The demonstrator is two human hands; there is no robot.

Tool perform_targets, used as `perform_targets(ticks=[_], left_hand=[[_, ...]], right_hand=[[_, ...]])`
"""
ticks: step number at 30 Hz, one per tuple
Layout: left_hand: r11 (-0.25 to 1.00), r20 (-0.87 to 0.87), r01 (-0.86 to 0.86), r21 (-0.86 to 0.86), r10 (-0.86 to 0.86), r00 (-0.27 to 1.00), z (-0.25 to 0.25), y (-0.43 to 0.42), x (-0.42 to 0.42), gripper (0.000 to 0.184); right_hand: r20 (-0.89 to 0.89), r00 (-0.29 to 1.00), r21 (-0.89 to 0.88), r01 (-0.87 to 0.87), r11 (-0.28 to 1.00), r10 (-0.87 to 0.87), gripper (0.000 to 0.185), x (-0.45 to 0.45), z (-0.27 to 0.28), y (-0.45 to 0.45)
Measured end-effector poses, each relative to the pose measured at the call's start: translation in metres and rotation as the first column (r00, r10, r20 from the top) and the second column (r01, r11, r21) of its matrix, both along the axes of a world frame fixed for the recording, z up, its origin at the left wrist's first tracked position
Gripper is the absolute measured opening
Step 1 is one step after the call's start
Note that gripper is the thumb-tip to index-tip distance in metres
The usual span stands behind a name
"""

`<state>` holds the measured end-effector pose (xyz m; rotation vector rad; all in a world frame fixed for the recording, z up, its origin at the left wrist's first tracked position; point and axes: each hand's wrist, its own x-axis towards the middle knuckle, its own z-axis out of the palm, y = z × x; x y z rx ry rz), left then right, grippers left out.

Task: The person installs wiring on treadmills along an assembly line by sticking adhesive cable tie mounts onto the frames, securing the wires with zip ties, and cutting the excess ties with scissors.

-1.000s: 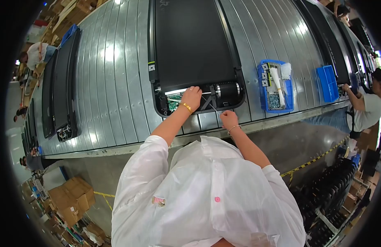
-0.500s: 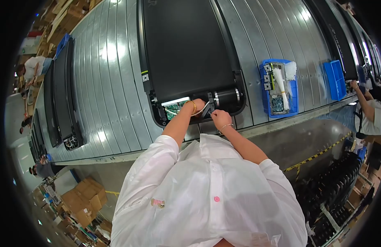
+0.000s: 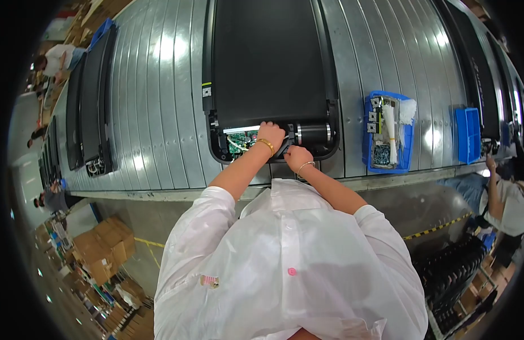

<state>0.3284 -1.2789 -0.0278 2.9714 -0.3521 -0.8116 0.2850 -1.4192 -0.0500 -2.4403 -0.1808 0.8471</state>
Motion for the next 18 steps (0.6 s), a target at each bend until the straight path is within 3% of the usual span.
perform_targets(ticks=[3,8,11,12,15,16,18], left_hand=[[0.982,0.459,0.187,-0.037,-0.150,0.876,0.032,0.009,-0.010,0.009],[0.958,0.476,0.234,-0.165,-0.130,0.870,0.047,0.012,-0.025,0.006],[0.895,0.198,0.157,-0.418,-0.079,0.977,0.005,0.012,-0.041,0.006],[0.892,0.201,0.163,-0.421,-0.083,0.976,0.001,0.012,-0.042,0.006],[0.767,-0.209,-0.353,-0.536,0.285,0.935,-0.009,0.011,-0.038,0.002],[0.769,-0.209,-0.340,-0.541,0.269,0.940,-0.011,0.014,-0.037,0.002],[0.514,-0.433,-0.575,-0.637,0.378,0.818,-0.018,0.026,-0.037,0.003]], right_hand=[[0.009,0.999,0.008,-0.053,0.999,0.052,0.019,0.001,-0.005,-0.003],[0.044,0.994,0.023,-0.100,0.995,0.099,0.019,0.004,-0.009,-0.002],[0.070,0.991,0.070,-0.121,0.990,0.116,0.019,0.000,-0.008,-0.003],[0.091,0.987,0.118,-0.142,0.983,0.132,0.018,-0.001,-0.009,-0.005],[0.134,0.986,0.169,-0.124,0.978,0.102,0.017,-0.007,-0.010,-0.016],[0.149,0.987,0.182,-0.091,0.979,0.064,0.016,-0.012,-0.010,-0.020],[0.165,0.986,0.187,-0.038,0.982,0.007,0.015,-0.019,-0.008,-0.022]])
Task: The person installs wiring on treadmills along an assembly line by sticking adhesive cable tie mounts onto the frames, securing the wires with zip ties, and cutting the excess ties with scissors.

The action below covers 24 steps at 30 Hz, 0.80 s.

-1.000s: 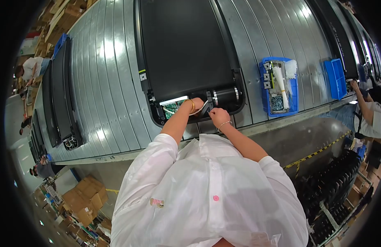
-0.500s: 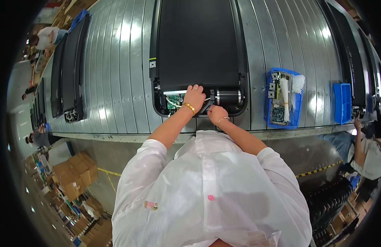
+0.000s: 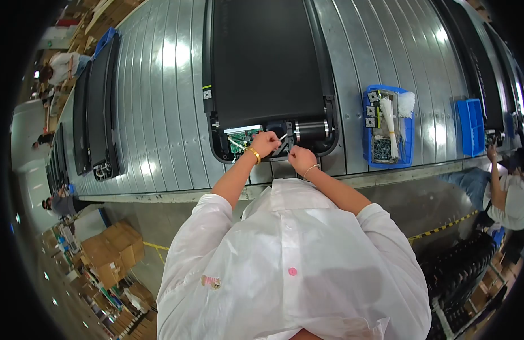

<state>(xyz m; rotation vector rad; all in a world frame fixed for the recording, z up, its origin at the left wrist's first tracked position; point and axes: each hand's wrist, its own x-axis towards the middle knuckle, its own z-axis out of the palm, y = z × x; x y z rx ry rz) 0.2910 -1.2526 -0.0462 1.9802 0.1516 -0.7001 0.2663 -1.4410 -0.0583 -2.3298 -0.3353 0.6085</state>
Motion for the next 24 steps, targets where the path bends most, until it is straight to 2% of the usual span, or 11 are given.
perform_targets(ticks=[1,4,5,7,10,11,13,15,18,21,24], left_hand=[[0.986,-0.087,-0.114,-0.124,0.103,0.991,-0.004,0.004,0.001,0.005],[0.988,0.027,-0.040,-0.150,0.044,0.999,-0.021,0.010,-0.002,0.006],[0.987,0.079,-0.013,-0.157,0.026,0.997,-0.021,0.011,-0.005,0.006],[0.980,0.044,-0.041,-0.193,0.050,0.998,-0.024,0.008,-0.010,0.006],[0.962,0.000,-0.103,-0.254,0.107,0.994,-0.013,0.001,-0.004,0.005],[0.978,0.016,-0.058,-0.199,0.062,0.998,-0.007,-0.001,-0.002,0.005],[0.996,0.035,0.035,-0.078,-0.032,0.999,0.005,0.001,-0.002,0.004],[0.995,0.053,0.057,-0.082,-0.053,0.997,0.001,0.007,0.000,0.004],[0.989,0.100,0.108,-0.097,-0.098,0.990,-0.006,0.011,0.003,0.004],[0.987,-0.074,0.098,-0.125,-0.107,0.991,-0.005,0.015,0.011,0.005],[0.982,-0.075,0.163,-0.100,-0.171,0.982,-0.003,0.015,0.016,0.005]], right_hand=[[0.027,0.997,-0.009,0.069,0.998,-0.069,0.014,-0.002,0.001,0.002],[0.087,0.976,-0.027,0.201,0.979,-0.198,0.012,-0.004,0.002,0.007],[0.043,0.964,0.050,0.261,0.964,-0.263,0.011,-0.003,-0.001,0.008],[-0.063,0.924,0.191,0.383,0.904,-0.378,0.011,-0.006,-0.005,0.011],[-0.085,0.886,0.287,0.459,0.841,-0.455,0.011,-0.007,-0.014,0.014],[-0.102,0.866,0.337,0.492,0.802,-0.489,0.011,-0.006,-0.013,0.016],[-0.070,0.870,0.327,0.482,0.813,-0.488,0.011,-0.005,-0.012,0.018],[-0.015,0.874,0.299,0.468,0.832,-0.486,0.012,-0.009,-0.008,0.018],[-0.050,0.865,0.293,0.490,0.821,-0.499,0.012,-0.013,-0.003,0.016],[-0.090,0.858,0.319,0.506,0.801,-0.506,0.011,-0.011,-0.006,0.013],[-0.167,0.851,0.361,0.522,0.773,-0.497,0.009,-0.014,-0.009,0.011]])
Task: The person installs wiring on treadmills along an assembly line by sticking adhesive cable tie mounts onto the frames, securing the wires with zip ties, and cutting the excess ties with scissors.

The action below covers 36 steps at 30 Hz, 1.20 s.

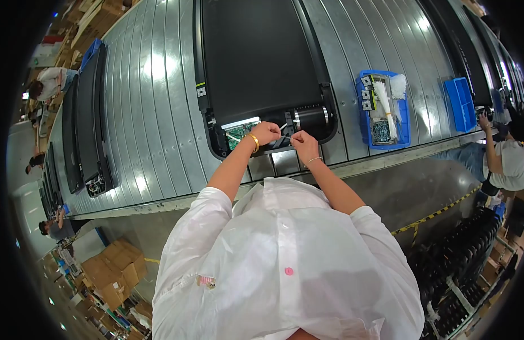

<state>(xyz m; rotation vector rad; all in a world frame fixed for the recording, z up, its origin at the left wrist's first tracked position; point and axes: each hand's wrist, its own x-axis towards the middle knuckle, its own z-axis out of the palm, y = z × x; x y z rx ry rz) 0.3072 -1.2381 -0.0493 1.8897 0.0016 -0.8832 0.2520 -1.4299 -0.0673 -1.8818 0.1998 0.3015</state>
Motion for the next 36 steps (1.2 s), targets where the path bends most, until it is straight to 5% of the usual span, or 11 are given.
perform_targets(ticks=[12,16,19,22,25,26,29,33,36], left_hand=[[0.997,-0.010,0.066,0.045,-0.065,0.998,-0.008,0.002,0.004,0.005],[0.988,0.046,0.124,0.094,-0.129,0.991,0.007,-0.002,0.002,0.005],[0.982,0.100,0.140,0.124,-0.153,0.983,0.004,-0.006,-0.002,0.006],[0.980,0.160,0.123,0.157,-0.148,0.976,-0.006,-0.006,-0.012,0.008],[0.938,0.000,-0.183,-0.293,0.191,0.982,-0.008,-0.004,-0.028,0.013],[0.936,0.002,-0.189,-0.298,0.199,0.980,-0.008,-0.005,-0.032,0.013],[0.976,0.371,-0.166,-0.144,0.209,0.905,-0.009,-0.011,-0.043,0.018],[0.941,0.502,-0.339,0.019,0.284,0.817,-0.013,-0.022,-0.047,0.017],[0.876,0.408,-0.472,0.102,0.396,0.823,-0.018,-0.031,-0.041,0.015]], right_hand=[[-0.091,0.993,0.131,-0.063,0.989,0.076,0.006,0.009,0.009,-0.004],[-0.043,0.987,0.034,-0.152,0.988,0.154,0.008,0.010,0.007,-0.002],[0.181,0.934,-0.250,-0.260,0.933,0.309,0.011,0.011,0.019,0.005],[0.201,0.922,-0.270,-0.272,0.923,0.331,0.013,0.014,0.037,0.013],[0.207,0.916,-0.264,-0.286,0.921,0.343,0.013,0.016,0.045,0.016],[0.193,0.922,-0.241,-0.287,0.927,0.336,0.013,0.015,0.046,0.016],[0.185,0.925,-0.212,-0.292,0.933,0.331,0.012,0.014,0.050,0.017],[0.197,0.920,-0.205,-0.299,0.932,0.338,0.011,0.015,0.059,0.015],[0.220,0.906,-0.226,-0.314,0.922,0.362,0.010,0.022,0.066,0.015]])
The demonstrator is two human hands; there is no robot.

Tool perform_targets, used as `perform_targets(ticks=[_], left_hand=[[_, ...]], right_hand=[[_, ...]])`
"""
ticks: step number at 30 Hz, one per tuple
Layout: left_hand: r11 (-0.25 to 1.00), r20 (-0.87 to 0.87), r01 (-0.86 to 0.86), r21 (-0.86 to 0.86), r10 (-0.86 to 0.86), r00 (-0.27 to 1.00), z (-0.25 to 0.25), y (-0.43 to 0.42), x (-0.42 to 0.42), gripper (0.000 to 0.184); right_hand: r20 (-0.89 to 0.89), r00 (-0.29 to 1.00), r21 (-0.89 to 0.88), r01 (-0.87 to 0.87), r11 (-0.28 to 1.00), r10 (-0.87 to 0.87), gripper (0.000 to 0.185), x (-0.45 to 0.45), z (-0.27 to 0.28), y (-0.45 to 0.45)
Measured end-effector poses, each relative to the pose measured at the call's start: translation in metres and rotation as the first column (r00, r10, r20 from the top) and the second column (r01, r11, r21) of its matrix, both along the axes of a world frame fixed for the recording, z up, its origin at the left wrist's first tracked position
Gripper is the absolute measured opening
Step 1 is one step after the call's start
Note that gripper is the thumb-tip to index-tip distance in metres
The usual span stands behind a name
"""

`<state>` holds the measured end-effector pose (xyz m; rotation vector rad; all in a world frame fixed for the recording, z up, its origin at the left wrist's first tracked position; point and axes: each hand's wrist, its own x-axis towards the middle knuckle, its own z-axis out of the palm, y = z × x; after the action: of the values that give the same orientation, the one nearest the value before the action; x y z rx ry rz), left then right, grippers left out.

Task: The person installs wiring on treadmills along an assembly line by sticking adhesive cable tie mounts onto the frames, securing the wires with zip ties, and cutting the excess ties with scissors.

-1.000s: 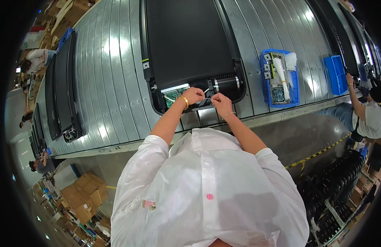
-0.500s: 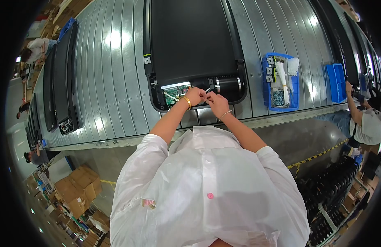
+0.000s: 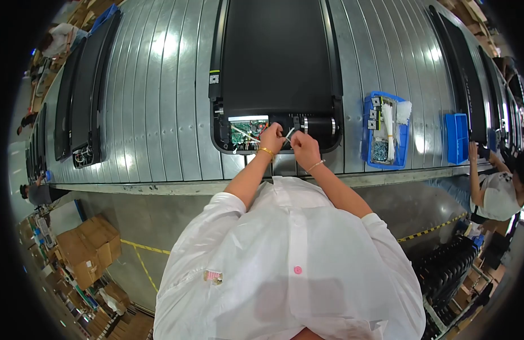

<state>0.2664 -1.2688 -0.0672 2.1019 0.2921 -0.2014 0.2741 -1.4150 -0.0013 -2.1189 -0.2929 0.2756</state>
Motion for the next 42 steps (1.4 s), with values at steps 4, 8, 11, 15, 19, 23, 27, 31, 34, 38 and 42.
perform_targets(ticks=[4,8,11,15,19,23,27,31,34,38,42], left_hand=[[0.987,0.034,0.013,0.162,-0.018,0.999,-0.014,0.001,-0.001,0.012],[0.979,0.079,0.068,0.190,-0.085,0.993,-0.013,0.003,-0.004,0.012],[0.990,0.098,0.076,0.121,-0.088,0.991,-0.010,0.004,-0.007,0.010],[0.989,0.153,0.095,0.111,-0.111,0.982,-0.011,0.010,-0.008,0.007],[0.981,0.217,0.092,0.169,-0.128,0.968,-0.018,0.000,-0.007,0.002],[0.951,0.237,0.078,0.300,-0.154,0.959,-0.017,-0.003,-0.009,0.003],[0.956,0.172,0.079,0.283,-0.132,0.976,-0.011,-0.004,-0.012,0.005],[0.942,0.107,0.136,0.307,-0.176,0.979,0.006,-0.011,-0.028,0.024],[0.871,0.299,0.173,0.460,-0.335,0.893,-0.008,-0.007,-0.054,0.041],[0.970,-0.135,0.130,0.206,-0.104,0.985,0.045,-0.043,-0.070,0.046],[0.975,-0.059,0.075,0.210,-0.064,0.996,0.031,-0.047,-0.078,0.050]], right_hand=[[-0.141,0.987,-0.042,0.072,0.997,-0.078,0.008,-0.011,-0.012,-0.019],[-0.511,0.850,-0.006,0.145,0.989,-0.128,0.011,-0.009,-0.046,-0.031],[-0.739,0.671,-0.045,0.035,0.998,-0.057,0.014,0.002,-0.036,-0.020],[-0.623,0.781,0.032,-0.034,0.999,0.047,0.015,0.001,-0.045,-0.010],[-0.054,0.963,-0.172,-0.268,0.948,0.263,0.018,0.005,-0.083,-0.003],[-0.430,0.882,0.119,-0.155,0.981,0.191,0.020,0.016,-0.025,-0.038],[-0.499,0.855,0.192,0.266,0.945,-0.139,0.022,0.052,0.008,-0.128],[0.133,0.786,-0.275,0.615,0.739,-0.604,0.019,0.118,-0.037,-0.278],[0.203,0.761,-0.319,0.646,0.693,-0.616,0.017,0.154,-0.036,-0.330],[0.325,0.813,-0.432,0.582,0.689,-0.483,0.016,0.189,-0.044,-0.346],[0.313,0.912,-0.696,0.409,0.590,-0.263,0.014,0.204,-0.058,-0.352]])
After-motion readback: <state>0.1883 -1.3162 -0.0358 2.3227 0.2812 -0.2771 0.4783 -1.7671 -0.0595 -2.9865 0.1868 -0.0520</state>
